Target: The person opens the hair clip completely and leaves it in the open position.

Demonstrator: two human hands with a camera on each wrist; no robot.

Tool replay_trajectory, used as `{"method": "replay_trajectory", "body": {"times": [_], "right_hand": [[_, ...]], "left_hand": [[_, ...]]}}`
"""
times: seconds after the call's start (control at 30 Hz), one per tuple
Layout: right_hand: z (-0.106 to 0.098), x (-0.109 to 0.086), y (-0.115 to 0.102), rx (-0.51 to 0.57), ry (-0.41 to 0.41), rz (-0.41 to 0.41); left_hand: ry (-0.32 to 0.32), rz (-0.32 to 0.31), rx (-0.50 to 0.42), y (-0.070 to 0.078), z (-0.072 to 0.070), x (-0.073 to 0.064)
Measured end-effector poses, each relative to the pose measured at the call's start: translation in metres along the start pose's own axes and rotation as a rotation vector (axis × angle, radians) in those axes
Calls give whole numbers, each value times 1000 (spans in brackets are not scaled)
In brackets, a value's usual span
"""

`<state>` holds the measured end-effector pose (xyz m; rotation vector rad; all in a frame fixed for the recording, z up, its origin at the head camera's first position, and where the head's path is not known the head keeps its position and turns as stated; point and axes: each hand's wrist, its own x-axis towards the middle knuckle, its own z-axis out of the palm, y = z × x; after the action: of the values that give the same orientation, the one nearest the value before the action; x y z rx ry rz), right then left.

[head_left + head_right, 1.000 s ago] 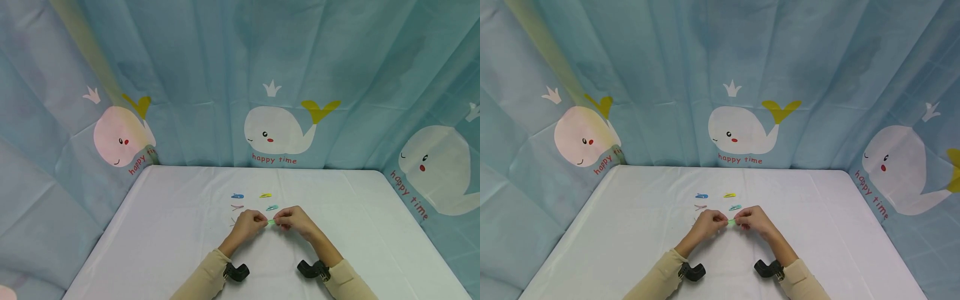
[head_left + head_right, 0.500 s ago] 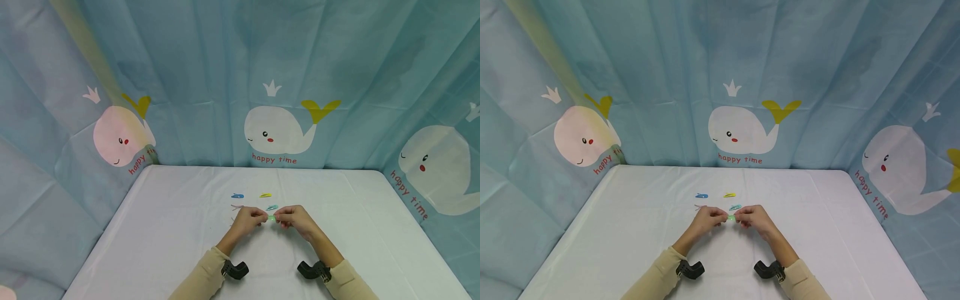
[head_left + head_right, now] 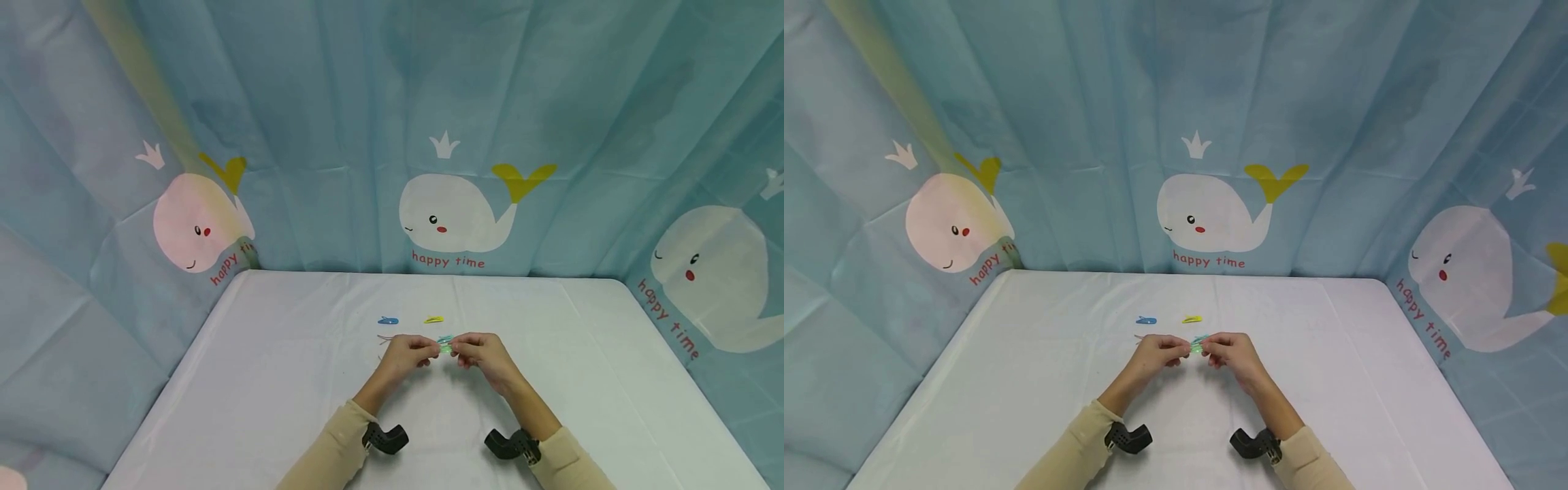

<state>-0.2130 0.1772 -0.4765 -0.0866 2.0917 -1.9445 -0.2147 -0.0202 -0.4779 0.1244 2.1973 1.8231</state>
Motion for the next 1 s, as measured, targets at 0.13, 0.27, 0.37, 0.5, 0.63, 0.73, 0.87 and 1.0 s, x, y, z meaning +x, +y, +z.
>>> {"method": "replay_trajectory", "body": {"times": [0.13,0.27,0.37,0.5,0.63,0.73,0.87,1.0], "right_hand": [[1,0,-1,26,13,-17],[2,0,-3,55,31,-17],[2,-1,-5,78,48,-9],[2,-1,-5,100,57,-1],[1,0,-5,119,55,9],[1,0,-6,132,51,22],[0,1,-6,148,37,33],[-2,1,-7,179,8,39]], "left_hand": [[10,6,-29,2,1,1],[20,-3,-59,3,1,2],[19,-18,-82,3,2,2],[14,-25,-109,2,3,2],[9,-27,-122,2,2,3],[9,-36,-128,3,2,4],[12,-41,-137,3,2,3],[7,-53,-159,3,1,4]]}}
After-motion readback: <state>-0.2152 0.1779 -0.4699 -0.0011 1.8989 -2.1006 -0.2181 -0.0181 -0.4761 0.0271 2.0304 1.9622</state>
